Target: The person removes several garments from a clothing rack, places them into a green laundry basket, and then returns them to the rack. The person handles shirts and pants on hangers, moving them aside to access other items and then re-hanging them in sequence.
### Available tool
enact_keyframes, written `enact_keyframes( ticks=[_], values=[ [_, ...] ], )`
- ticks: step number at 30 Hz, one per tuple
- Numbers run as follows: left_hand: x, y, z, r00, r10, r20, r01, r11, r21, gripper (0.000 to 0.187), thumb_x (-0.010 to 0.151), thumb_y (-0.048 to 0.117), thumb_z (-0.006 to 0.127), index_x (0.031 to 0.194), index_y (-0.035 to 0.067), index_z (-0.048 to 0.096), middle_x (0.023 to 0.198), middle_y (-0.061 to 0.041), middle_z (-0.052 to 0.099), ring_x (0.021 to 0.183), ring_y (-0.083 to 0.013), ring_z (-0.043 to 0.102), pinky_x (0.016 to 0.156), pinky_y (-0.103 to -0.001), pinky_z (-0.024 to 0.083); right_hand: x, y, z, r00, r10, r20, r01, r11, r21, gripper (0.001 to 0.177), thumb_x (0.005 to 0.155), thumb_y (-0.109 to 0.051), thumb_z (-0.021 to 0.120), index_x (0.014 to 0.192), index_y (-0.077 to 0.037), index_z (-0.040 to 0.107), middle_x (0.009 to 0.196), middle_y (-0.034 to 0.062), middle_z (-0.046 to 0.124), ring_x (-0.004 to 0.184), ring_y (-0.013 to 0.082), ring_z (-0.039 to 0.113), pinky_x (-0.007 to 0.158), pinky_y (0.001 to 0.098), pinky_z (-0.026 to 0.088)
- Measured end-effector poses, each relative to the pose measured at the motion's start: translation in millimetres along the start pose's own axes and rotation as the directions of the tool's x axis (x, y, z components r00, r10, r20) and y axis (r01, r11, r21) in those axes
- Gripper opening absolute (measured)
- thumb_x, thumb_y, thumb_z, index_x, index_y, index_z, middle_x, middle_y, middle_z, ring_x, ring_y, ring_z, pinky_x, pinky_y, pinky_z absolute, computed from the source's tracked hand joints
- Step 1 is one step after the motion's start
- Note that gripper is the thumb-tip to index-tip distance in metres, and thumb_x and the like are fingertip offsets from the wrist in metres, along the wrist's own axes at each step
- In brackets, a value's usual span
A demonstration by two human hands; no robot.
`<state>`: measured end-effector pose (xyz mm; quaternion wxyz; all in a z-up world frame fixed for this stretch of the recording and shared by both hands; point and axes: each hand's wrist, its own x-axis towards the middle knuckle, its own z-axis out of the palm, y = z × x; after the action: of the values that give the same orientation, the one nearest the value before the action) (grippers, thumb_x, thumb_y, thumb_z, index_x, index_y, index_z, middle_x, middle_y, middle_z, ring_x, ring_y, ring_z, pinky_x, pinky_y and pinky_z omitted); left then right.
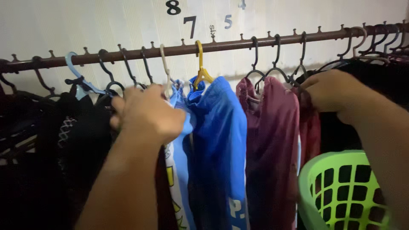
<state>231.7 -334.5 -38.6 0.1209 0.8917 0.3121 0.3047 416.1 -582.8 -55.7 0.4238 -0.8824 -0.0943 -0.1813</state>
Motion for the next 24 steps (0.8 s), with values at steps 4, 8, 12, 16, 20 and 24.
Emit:
enact_keyframes(
  ticks=[4, 8, 12, 16, 20, 24],
  values=[
    [-0.8, 24.6, 17.8, 0.946, 0.230, -0.230, -0.265, 0.955, -0.133, 0.048, 0.082, 0.042, 0.065, 0.125, 0.023, 0.061, 0.131, -0.020, 0.050, 0.128, -0.0427, 0.037, 0.106, -0.050, 0.035, 14.2, 16.1, 4.3, 0.996, -0.085, -0.029, 0.080, 0.985, -0.150, 0.034, 0.078, -0.006, 0.073, 0.112, -0.010, 0.076, 0.110, 0.0174, 0.072, 0.098, 0.0313, 0.068, 0.087, 0.0450, 0.053],
    [-9.7, 50.9, 41.7, 0.920, 0.347, -0.180, -0.388, 0.867, -0.313, 0.044, 0.087, 0.046, 0.058, 0.126, 0.026, 0.064, 0.128, -0.021, 0.054, 0.126, -0.0406, 0.047, 0.105, -0.047, 0.039, 17.3, 29.0, 0.2, 0.988, -0.152, -0.020, 0.147, 0.975, -0.166, 0.027, 0.081, -0.007, 0.071, 0.108, -0.007, 0.077, 0.104, 0.0184, 0.076, 0.093, 0.0304, 0.072, 0.084, 0.0413, 0.056],
    [-18.7, 61.5, 52.7, 0.933, 0.341, -0.113, -0.355, 0.825, -0.440, 0.056, 0.083, 0.048, 0.059, 0.134, 0.025, 0.057, 0.133, -0.019, 0.050, 0.125, -0.0366, 0.047, 0.104, -0.043, 0.038, 14.8, 30.0, -6.7, 0.996, -0.059, -0.069, 0.051, 0.991, -0.124, 0.032, 0.084, -0.003, 0.066, 0.113, -0.010, 0.076, 0.109, 0.0172, 0.073, 0.097, 0.0300, 0.070, 0.088, 0.0396, 0.053],
    [-24.8, 64.7, 53.8, 0.945, 0.318, -0.077, -0.316, 0.826, -0.466, 0.062, 0.080, 0.050, 0.060, 0.135, 0.022, 0.051, 0.136, -0.018, 0.049, 0.127, -0.0347, 0.047, 0.105, -0.042, 0.037, 18.4, 39.5, -14.0, 0.997, -0.068, -0.041, 0.065, 0.994, -0.086, 0.036, 0.085, 0.002, 0.060, 0.116, -0.011, 0.074, 0.113, 0.0176, 0.072, 0.100, 0.0300, 0.069, 0.088, 0.0401, 0.053],
    [-23.7, 69.9, 55.4, 0.944, 0.321, -0.073, -0.316, 0.822, -0.473, 0.057, 0.081, 0.048, 0.060, 0.130, 0.020, 0.056, 0.131, -0.018, 0.054, 0.122, -0.0343, 0.052, 0.103, -0.042, 0.040, 22.1, 45.3, -19.3, 0.995, -0.098, -0.024, 0.094, 0.989, -0.117, 0.035, 0.083, 0.002, 0.062, 0.114, -0.009, 0.075, 0.112, 0.0172, 0.073, 0.100, 0.0294, 0.070, 0.089, 0.0393, 0.053],
    [-17.4, 67.1, 58.2, 0.925, 0.354, -0.138, -0.372, 0.777, -0.508, 0.050, 0.084, 0.047, 0.059, 0.121, 0.012, 0.062, 0.123, -0.017, 0.063, 0.118, -0.0327, 0.058, 0.099, -0.041, 0.044, 29.1, 52.6, -17.8, 0.987, -0.155, -0.051, 0.152, 0.987, -0.060, 0.038, 0.082, 0.005, 0.059, 0.113, -0.008, 0.076, 0.108, 0.0182, 0.076, 0.096, 0.0297, 0.072, 0.088, 0.0381, 0.055]
  ],
)
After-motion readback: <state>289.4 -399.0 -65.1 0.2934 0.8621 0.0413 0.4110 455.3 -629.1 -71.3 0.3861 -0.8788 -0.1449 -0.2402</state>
